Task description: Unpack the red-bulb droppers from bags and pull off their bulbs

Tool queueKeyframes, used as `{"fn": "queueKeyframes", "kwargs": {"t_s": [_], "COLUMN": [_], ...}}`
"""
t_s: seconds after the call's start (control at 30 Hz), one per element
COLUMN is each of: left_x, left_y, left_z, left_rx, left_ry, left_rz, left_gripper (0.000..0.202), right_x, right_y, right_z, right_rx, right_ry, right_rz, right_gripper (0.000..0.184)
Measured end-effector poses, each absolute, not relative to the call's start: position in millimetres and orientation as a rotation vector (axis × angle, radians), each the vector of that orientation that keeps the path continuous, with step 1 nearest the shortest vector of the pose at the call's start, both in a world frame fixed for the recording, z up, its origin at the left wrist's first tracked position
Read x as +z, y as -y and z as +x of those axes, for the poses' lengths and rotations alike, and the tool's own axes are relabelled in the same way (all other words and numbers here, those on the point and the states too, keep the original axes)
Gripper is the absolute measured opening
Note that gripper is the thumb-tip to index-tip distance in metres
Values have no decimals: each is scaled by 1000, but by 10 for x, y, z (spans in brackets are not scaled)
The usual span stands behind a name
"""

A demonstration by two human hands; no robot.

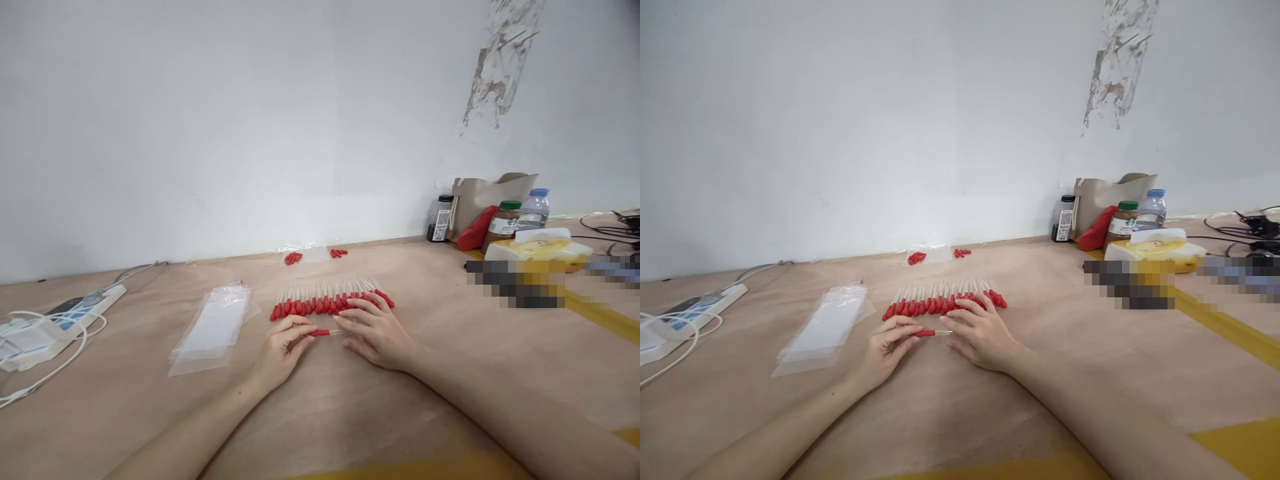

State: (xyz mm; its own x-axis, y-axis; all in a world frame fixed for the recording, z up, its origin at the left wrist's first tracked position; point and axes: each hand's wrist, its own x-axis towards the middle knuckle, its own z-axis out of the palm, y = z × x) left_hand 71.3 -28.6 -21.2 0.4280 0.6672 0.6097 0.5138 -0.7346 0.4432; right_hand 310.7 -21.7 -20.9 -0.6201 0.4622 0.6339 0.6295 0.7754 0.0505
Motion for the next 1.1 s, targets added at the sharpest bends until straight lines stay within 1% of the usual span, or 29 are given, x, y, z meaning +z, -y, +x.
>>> {"fn": "queueKeyframes", "kwargs": {"t_s": [0.13,0.37,0.53,0.67,0.83,0.97,1.1], "left_x": [-215,-169,-191,-195,-199,-203,-182], "left_y": [305,340,314,306,318,331,359], "left_z": [718,757,814,860,858,834,818], "left_rx": [1210,1195,1096,1056,1077,1056,1044], "left_ry": [-991,-966,-1058,-1073,-1022,-995,-940], "left_rz": [2524,2621,2868,2962,3035,3109,3165], "left_gripper": [20,20,32,24,24,23,18], "right_x": [-208,-262,-265,-263,-310,-341,-341], "right_y": [231,203,217,234,209,184,191], "right_z": [3078,3063,3033,3006,2994,3005,3028], "right_rx": [-372,-383,-397,-433,-484,-491,-476], "right_ry": [2357,2288,2254,2245,2241,2267,2305], "right_rz": [-792,-755,-711,-659,-595,-555,-530], "right_gripper": [37,21,18,20,27,20,19]}}
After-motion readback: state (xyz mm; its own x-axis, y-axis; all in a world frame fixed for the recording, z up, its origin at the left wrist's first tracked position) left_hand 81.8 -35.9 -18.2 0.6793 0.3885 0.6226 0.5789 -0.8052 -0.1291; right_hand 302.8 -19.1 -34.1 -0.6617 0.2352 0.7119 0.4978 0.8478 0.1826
